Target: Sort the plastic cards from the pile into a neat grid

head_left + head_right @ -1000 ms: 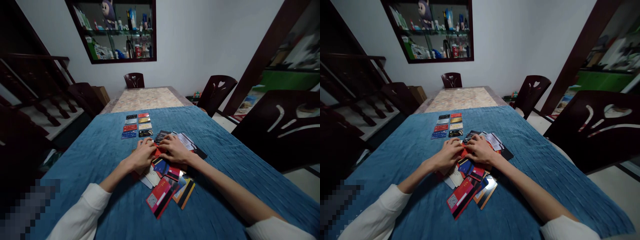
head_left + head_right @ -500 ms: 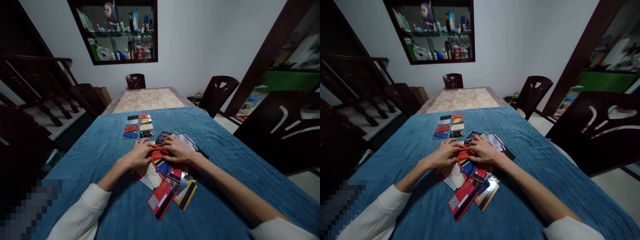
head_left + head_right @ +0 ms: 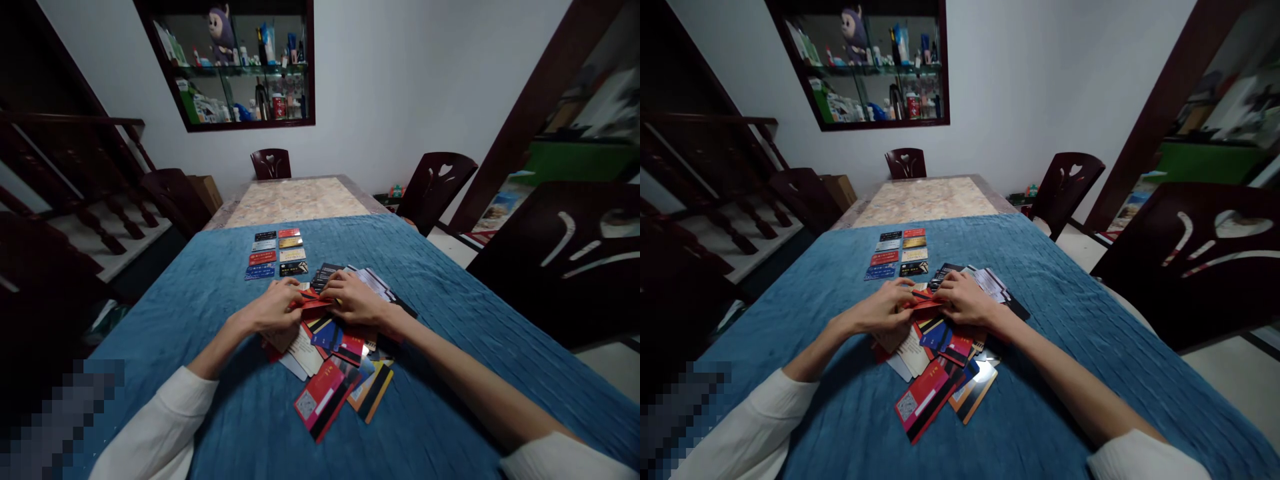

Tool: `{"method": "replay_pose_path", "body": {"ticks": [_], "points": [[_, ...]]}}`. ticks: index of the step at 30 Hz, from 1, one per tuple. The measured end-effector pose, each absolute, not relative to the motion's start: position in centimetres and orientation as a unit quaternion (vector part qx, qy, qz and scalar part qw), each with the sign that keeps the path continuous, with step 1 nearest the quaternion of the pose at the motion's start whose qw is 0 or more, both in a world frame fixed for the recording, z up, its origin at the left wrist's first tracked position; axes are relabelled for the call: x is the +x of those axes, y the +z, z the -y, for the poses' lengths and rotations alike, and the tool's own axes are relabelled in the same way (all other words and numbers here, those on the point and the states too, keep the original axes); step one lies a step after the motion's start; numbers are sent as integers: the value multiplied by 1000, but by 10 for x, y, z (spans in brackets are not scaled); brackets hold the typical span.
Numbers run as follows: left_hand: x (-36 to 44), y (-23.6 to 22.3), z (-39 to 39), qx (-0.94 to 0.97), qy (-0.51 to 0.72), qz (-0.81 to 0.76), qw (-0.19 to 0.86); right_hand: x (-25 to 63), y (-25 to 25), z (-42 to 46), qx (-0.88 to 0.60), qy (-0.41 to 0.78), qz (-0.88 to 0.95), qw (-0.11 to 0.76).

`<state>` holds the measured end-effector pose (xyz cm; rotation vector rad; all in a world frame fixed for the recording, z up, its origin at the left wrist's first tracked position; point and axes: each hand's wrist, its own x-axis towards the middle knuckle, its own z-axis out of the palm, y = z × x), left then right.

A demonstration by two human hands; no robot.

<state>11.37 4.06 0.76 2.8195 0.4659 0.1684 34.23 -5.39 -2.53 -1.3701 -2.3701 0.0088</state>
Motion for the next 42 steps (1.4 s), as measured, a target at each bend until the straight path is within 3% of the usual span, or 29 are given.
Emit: {"method": "replay_pose_path", "body": {"ticks": [15,30,33,42], "points": [[119,-6,-51,957,168,-180,151,344,-36,49,-564,12,776,283],[123,-8,-46,956,177,-160,168,341,-18,52,-542,54,730,413],[124,-9,-45,957,180,-158,163,337,-19,53,-548,39,728,411],[123,-8,-45,940,252,-174,150,330,-10,58,-544,-156,762,316]]}}
